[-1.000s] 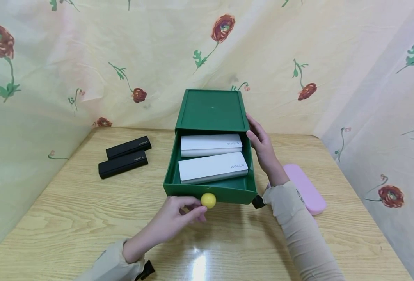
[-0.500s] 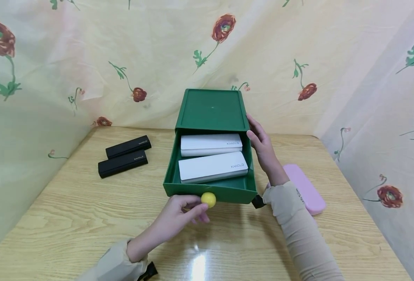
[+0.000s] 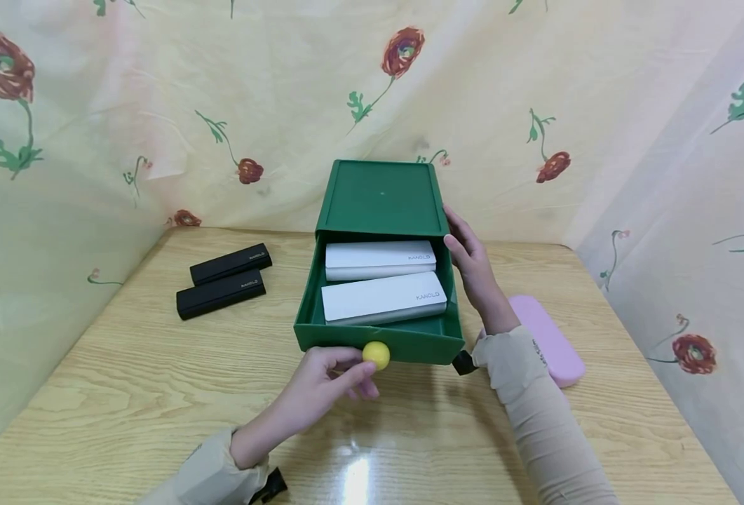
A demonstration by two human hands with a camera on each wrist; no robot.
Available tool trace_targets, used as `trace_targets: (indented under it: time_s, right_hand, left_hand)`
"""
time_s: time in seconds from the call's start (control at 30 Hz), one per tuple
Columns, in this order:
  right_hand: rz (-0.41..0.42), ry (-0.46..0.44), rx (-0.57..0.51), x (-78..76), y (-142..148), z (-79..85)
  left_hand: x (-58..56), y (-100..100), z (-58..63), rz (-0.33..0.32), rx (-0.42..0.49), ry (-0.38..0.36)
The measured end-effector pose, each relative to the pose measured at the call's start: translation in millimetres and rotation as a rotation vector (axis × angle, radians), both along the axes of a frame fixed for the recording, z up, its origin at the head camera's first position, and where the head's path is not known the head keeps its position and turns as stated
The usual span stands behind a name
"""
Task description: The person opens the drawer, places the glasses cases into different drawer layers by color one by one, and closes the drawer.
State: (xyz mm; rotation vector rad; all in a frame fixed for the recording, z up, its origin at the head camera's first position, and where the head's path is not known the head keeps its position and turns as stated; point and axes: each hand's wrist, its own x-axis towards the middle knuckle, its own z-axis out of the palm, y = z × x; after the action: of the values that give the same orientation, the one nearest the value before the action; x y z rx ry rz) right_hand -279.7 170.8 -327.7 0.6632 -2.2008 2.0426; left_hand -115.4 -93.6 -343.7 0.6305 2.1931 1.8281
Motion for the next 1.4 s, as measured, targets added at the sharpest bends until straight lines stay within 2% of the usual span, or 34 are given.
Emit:
trace_targets:
  time_s: [0.33,0.67,1.4]
  right_hand:
    - [-0.001,-0.007,0.001,-1.5,0,1.0]
    - [-0.004,-0.014,0.009,-0.7,0,1.1]
    - [-0.005,-0.018,0.002,-0.8,0,2.6]
  left_hand:
    - [-3.6,1,10.0,0.003,0.013,0.015]
    - [-5.9,0,9.7,-0.002,0.017,0.006]
    - [-19.9,5,12.2,0.028,0.014,0.007]
